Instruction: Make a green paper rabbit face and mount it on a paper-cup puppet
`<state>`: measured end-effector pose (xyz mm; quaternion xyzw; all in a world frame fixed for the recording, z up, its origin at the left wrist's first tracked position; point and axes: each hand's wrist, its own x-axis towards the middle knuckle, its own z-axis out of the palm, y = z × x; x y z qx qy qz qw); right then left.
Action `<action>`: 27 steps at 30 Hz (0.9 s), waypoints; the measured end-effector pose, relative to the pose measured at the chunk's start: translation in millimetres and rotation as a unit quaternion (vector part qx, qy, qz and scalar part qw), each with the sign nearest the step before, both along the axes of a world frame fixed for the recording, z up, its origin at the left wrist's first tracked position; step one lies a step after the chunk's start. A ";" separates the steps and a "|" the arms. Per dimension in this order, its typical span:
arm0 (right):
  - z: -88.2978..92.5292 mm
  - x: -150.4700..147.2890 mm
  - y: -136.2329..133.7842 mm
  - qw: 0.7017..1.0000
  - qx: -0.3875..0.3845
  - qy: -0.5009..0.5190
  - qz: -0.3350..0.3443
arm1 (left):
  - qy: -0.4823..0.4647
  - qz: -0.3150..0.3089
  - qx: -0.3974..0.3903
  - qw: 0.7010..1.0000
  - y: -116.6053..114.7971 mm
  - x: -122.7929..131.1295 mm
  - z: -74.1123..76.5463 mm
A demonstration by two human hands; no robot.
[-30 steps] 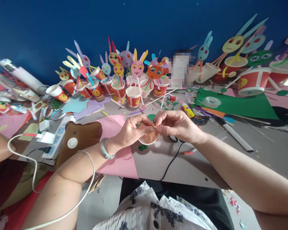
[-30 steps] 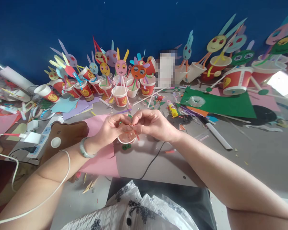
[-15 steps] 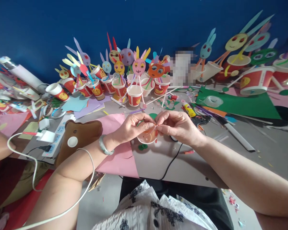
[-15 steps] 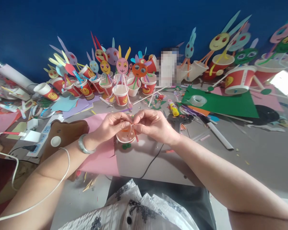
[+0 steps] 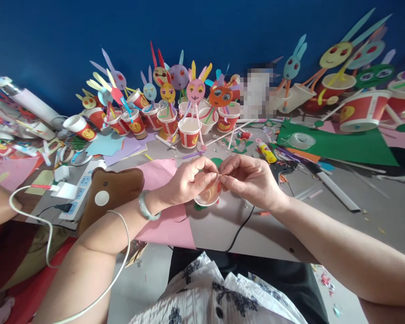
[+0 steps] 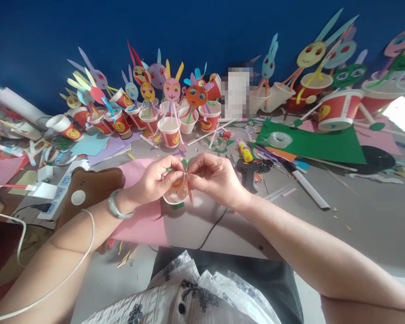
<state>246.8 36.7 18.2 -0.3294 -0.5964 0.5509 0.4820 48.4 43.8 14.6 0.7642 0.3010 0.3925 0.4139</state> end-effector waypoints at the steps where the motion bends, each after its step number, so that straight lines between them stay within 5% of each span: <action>1: -0.9 -1.3 -1.1 1.000 0.011 -0.004 -0.018 | -0.003 0.012 -0.002 1.000 -1.3 1.2 -1.1; 10: -4.0 -9.2 -9.6 0.983 0.087 -0.082 -0.137 | -0.036 0.074 -0.024 0.996 -9.2 9.0 -8.1; 27: -5.9 -6.2 -11.9 0.972 0.098 -0.129 -0.171 | -0.008 0.083 -0.016 0.996 -1.7 5.6 -2.6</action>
